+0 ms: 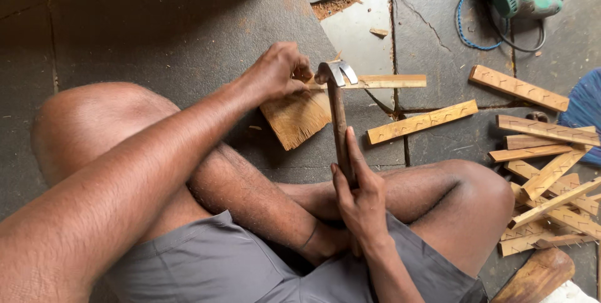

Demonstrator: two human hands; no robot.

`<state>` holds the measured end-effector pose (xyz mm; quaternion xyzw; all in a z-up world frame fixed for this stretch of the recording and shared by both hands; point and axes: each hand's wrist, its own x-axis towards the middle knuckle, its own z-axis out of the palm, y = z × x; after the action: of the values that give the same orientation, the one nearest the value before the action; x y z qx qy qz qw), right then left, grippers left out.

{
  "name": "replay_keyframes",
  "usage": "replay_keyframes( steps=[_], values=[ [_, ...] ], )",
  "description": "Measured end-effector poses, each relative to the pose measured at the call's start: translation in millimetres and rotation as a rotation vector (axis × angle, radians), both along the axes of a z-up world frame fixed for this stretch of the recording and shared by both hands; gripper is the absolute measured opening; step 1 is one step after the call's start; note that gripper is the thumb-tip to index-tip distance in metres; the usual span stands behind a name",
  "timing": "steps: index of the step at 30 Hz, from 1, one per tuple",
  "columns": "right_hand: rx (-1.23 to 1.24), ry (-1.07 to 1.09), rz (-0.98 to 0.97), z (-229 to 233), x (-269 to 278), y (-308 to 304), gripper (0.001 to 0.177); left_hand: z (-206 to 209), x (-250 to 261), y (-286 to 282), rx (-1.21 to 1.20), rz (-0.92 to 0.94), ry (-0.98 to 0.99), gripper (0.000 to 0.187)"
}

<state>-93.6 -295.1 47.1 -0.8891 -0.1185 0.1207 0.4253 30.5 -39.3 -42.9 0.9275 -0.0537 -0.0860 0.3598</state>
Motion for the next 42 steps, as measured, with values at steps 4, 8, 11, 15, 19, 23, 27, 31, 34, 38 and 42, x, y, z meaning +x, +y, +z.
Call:
replay_keyframes(
  steps=[4,8,11,15,19,23,27,31,34,38,42],
  values=[
    [0.097,-0.205,-0.001,3,-10,-1,0.072,7,-6,0,-0.036,0.009,0.036,0.038],
    [0.091,-0.255,0.058,2,-9,-11,0.073,3,-2,2,-0.047,-0.013,-0.004,0.037],
    [-0.006,-0.035,-0.031,1,-1,-7,0.076,4,2,0,-0.031,-0.025,0.019,0.037],
    [0.112,-0.158,0.033,0,1,-4,0.075,8,-4,1,-0.013,-0.024,-0.058,0.036],
    [0.021,-0.066,-0.010,-1,-4,-9,0.075,12,-12,-1,0.033,-0.060,-0.140,0.036],
    [-0.013,-0.051,-0.010,-1,2,-10,0.077,28,-19,4,0.008,-0.026,-0.039,0.031],
    [-0.036,0.018,-0.062,-3,2,-13,0.076,38,-30,9,0.057,-0.001,0.031,0.024],
    [0.027,-0.004,-0.065,-4,1,-15,0.077,34,-30,3,0.150,0.088,0.068,0.015],
    [0.083,0.100,-0.150,-3,-3,-19,0.077,24,-32,-2,0.236,-0.014,-0.110,0.024],
    [0.151,0.023,-0.178,-3,-1,-31,0.076,18,-20,-10,0.113,-0.008,-0.148,0.026],
    [0.298,0.054,-0.244,1,-2,-29,0.077,22,-6,-12,-0.010,0.025,0.017,0.024]
  ],
)
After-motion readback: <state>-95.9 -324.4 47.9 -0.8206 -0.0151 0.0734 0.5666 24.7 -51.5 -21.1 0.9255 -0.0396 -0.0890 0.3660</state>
